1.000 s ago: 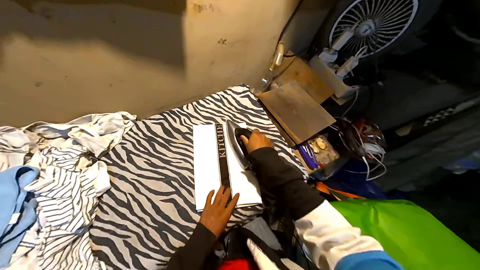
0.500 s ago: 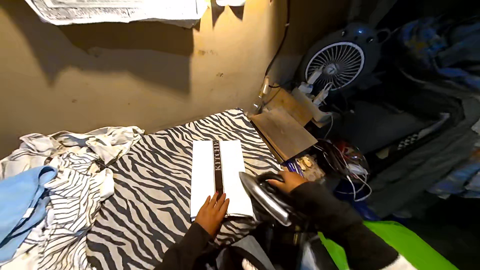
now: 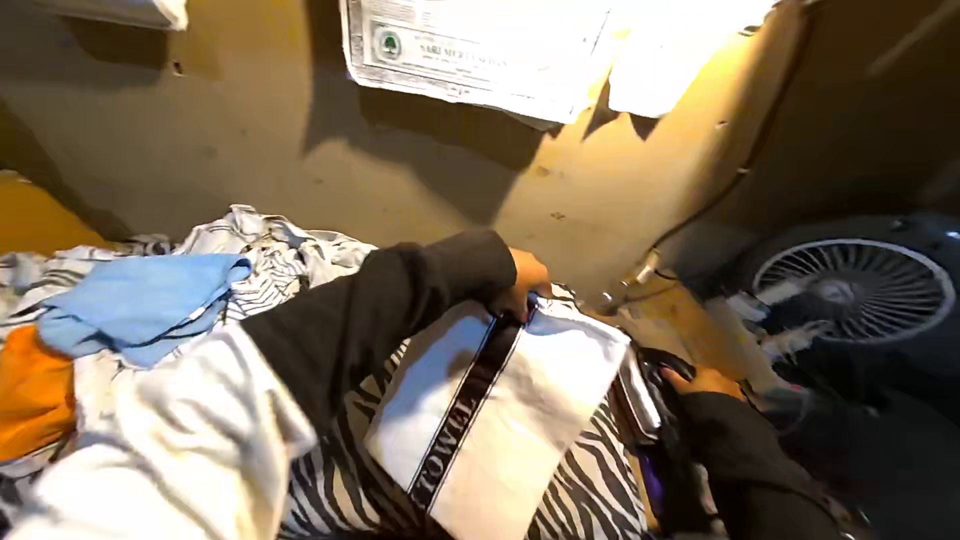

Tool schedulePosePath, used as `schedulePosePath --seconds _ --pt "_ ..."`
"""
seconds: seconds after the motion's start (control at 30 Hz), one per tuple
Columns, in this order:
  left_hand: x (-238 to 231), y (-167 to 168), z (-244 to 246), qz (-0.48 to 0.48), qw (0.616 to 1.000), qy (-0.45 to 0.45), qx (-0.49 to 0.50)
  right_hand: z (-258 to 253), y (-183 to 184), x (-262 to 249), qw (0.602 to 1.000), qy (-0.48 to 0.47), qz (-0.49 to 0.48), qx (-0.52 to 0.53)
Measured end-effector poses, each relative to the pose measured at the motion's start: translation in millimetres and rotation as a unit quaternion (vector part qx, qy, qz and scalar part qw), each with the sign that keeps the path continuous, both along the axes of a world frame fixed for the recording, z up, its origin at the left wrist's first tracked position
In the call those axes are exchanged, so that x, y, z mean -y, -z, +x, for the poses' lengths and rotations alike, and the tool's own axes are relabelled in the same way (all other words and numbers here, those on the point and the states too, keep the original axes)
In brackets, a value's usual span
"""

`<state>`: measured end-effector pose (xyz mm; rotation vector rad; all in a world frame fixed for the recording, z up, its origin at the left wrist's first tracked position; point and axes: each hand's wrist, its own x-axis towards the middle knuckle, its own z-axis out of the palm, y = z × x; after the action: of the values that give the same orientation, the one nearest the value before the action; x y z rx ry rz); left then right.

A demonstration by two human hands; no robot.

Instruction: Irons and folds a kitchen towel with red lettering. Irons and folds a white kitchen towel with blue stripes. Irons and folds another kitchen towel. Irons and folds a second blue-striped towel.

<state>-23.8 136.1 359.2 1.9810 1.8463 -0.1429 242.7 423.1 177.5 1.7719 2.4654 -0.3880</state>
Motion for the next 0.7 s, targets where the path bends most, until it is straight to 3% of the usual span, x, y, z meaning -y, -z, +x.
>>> schedulePosePath --seconds 0.07,0.17,0.23,0.3,0.37,0.43,0.47,0.6,0.7 --pt "-9.0 36.0 -26.6 0.035 0.998 -0.060 -0.005 -4.0 2.8 -6.0 1.000 -0.004 -0.001 -0.004" --pt "11.4 113.6 -75.3 0.115 0.967 -0.225 0.036 -8.7 7.8 -13.3 1.000 -0.011 -0.003 -0.007" --pt "45.2 170.3 -101.8 0.079 0.933 -0.341 0.076 -12.5 4.0 -16.9 1.000 -0.010 -0.013 -0.003" --pt "79.7 224.5 -117.2 -0.033 0.887 -0.439 0.140 -10.3 7.8 -21.6 0.999 -0.024 0.025 -0.005" --pt "99.4 264.0 -123.6 -0.106 0.822 -0.484 0.283 -9.9 9.3 -5.2 0.989 -0.056 0.138 -0.022" --pt "95.9 283.4 -120.9 -0.072 0.747 -0.500 0.433 -20.7 8.4 43.0 0.967 -0.112 0.216 -0.071" --pt "86.9 287.9 -116.3 -0.039 0.733 -0.499 0.460 -29.6 16.9 79.8 0.962 -0.134 0.218 -0.092" --pt "49.2 293.3 -93.7 0.112 0.767 -0.439 0.454 -62.5 104.3 240.1 0.965 -0.216 0.056 -0.139" --pt "57.0 277.9 -78.0 0.193 0.833 -0.365 0.368 -65.0 140.4 284.3 0.940 -0.233 -0.029 -0.246"
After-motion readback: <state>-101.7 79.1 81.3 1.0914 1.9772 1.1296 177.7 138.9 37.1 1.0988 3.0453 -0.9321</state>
